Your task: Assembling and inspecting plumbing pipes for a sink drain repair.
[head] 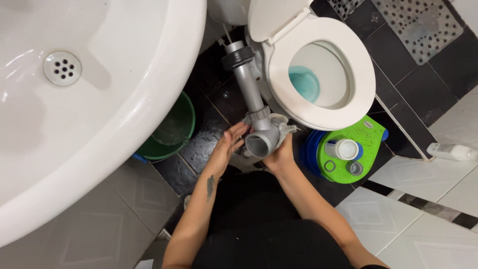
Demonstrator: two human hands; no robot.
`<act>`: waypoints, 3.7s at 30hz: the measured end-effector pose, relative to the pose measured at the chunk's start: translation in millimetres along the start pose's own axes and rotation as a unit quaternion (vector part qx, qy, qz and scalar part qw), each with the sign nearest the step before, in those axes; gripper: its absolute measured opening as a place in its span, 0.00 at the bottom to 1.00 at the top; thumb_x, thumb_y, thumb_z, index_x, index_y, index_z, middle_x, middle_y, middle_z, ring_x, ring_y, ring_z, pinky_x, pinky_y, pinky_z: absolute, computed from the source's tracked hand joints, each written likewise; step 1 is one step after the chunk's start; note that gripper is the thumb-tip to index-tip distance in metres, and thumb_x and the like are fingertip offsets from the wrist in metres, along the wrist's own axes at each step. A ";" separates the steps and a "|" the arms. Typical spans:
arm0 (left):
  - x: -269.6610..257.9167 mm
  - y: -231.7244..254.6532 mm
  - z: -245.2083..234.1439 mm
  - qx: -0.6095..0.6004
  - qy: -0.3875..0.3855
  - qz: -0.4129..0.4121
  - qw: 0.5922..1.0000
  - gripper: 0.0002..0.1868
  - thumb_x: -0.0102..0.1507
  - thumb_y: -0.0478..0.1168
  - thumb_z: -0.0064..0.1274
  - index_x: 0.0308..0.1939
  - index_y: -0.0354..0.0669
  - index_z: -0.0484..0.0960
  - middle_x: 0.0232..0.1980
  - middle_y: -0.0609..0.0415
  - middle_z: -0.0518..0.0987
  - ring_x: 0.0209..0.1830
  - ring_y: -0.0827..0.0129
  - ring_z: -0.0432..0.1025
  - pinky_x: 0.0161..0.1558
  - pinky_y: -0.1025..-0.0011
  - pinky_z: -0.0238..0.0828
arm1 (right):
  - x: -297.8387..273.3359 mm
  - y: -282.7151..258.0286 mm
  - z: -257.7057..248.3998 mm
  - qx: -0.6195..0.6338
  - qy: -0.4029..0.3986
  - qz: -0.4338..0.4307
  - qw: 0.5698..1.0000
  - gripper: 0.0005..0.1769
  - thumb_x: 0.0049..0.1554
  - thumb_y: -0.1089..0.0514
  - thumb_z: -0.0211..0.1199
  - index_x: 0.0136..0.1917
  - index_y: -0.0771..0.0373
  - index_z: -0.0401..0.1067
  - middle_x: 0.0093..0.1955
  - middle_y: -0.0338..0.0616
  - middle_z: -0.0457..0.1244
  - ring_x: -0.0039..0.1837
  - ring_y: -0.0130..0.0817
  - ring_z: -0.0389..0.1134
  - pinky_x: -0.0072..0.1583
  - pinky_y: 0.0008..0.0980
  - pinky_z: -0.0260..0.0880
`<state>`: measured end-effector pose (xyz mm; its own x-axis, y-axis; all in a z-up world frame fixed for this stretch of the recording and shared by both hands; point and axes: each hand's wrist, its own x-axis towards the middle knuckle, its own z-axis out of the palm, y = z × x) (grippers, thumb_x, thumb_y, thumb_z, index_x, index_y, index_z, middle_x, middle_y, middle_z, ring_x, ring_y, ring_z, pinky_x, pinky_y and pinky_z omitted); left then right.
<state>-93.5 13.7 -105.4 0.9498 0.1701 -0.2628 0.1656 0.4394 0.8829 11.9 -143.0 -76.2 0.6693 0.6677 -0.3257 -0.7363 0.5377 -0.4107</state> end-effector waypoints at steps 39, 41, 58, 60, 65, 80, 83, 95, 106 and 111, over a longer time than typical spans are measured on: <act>-31.7 -35.1 -25.9 0.329 0.194 -0.004 0.924 0.07 0.66 0.36 0.53 0.44 0.36 0.80 0.22 0.46 0.71 0.19 0.67 0.64 0.26 0.68 0.60 | 20.0 -0.3 -57.7 0.090 0.002 0.135 0.987 0.34 0.69 0.32 0.45 0.58 0.68 0.69 0.50 0.57 0.68 0.51 0.44 0.71 0.52 0.36 0.74; -30.6 -61.1 -33.5 0.306 0.199 0.007 0.931 0.07 0.68 0.37 0.54 0.40 0.35 0.79 0.23 0.46 0.70 0.22 0.68 0.62 0.28 0.69 0.60 | 20.2 -0.8 -53.1 0.098 -0.004 0.149 0.984 0.35 0.68 0.31 0.44 0.57 0.67 0.70 0.49 0.57 0.68 0.51 0.44 0.71 0.50 0.37 0.74; 16.9 28.4 3.7 -0.139 0.150 0.052 0.977 0.25 0.69 0.40 0.49 0.68 0.39 0.62 0.46 0.46 0.81 0.52 0.59 0.75 0.55 0.59 0.74 | 1.9 24.9 -43.5 -0.222 0.087 0.072 0.969 0.29 0.67 0.40 0.43 0.73 0.59 0.59 0.73 0.43 0.59 0.75 0.37 0.59 0.74 0.39 0.59; 8.5 42.1 1.1 -0.173 0.172 0.066 0.968 0.20 0.68 0.36 0.45 0.64 0.41 0.63 0.44 0.46 0.80 0.47 0.62 0.77 0.50 0.64 0.78 | -0.9 15.9 -30.4 -0.175 0.114 0.091 0.974 0.27 0.68 0.44 0.40 0.69 0.64 0.64 0.70 0.50 0.61 0.71 0.41 0.62 0.71 0.42 0.61; 3.6 56.2 1.4 -0.239 0.191 0.040 0.951 0.18 0.68 0.37 0.44 0.62 0.41 0.64 0.42 0.47 0.79 0.42 0.62 0.78 0.47 0.61 0.81 | 18.3 34.8 -121.0 -0.247 0.134 0.104 0.954 0.22 0.61 0.66 0.41 0.66 0.67 0.67 0.65 0.52 0.64 0.66 0.42 0.67 0.68 0.41 0.68; 7.1 29.6 8.1 -0.325 0.178 0.099 0.924 0.18 0.72 0.45 0.42 0.63 0.40 0.65 0.44 0.47 0.78 0.45 0.63 0.76 0.49 0.60 0.80 | 4.6 11.1 -43.3 -0.703 0.062 0.225 0.672 0.21 0.66 0.53 0.52 0.62 0.72 0.72 0.57 0.60 0.70 0.56 0.44 0.72 0.60 0.42 0.73; 5.7 20.4 8.4 -0.339 0.189 0.121 0.914 0.20 0.74 0.50 0.40 0.62 0.40 0.65 0.45 0.48 0.78 0.47 0.61 0.76 0.52 0.60 0.79 | -9.2 -6.2 -25.1 -0.648 -0.037 0.190 0.737 0.26 0.60 0.56 0.56 0.69 0.69 0.66 0.65 0.57 0.65 0.64 0.45 0.68 0.66 0.42 0.69; 2.1 10.4 13.6 -0.221 0.088 0.131 0.962 0.21 0.72 0.54 0.42 0.62 0.47 0.61 0.57 0.43 0.79 0.56 0.54 0.75 0.58 0.58 0.77 | -13.7 5.7 -9.8 -0.176 -0.182 0.227 0.940 0.46 0.52 0.54 0.73 0.76 0.60 0.52 0.70 0.54 0.58 0.71 0.47 0.63 0.70 0.58 0.65; -3.0 -48.8 -33.3 0.027 0.312 0.081 0.946 0.23 0.73 0.52 0.44 0.63 0.38 0.75 0.56 0.47 0.81 0.54 0.68 0.76 0.60 0.67 0.72 | 25.6 -13.4 -52.7 -0.430 -0.160 0.092 0.884 0.42 0.48 0.63 0.72 0.73 0.65 0.59 0.66 0.44 0.61 0.67 0.35 0.62 0.68 0.38 0.63; -23.4 -110.7 -57.8 0.003 0.393 -0.012 0.919 0.21 0.70 0.49 0.47 0.60 0.39 0.75 0.48 0.56 0.84 0.47 0.73 0.76 0.48 0.73 0.69 | 23.9 -12.2 -68.3 -0.556 -0.125 0.021 0.821 0.37 0.49 0.61 0.73 0.70 0.66 0.66 0.60 0.44 0.65 0.62 0.32 0.67 0.65 0.35 0.67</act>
<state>-149.4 12.0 -219.5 0.4608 0.7464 -0.4802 0.1882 0.4465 0.8747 43.6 -168.8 -137.2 0.5023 0.8332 -0.2311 -0.1189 -0.1982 -0.9729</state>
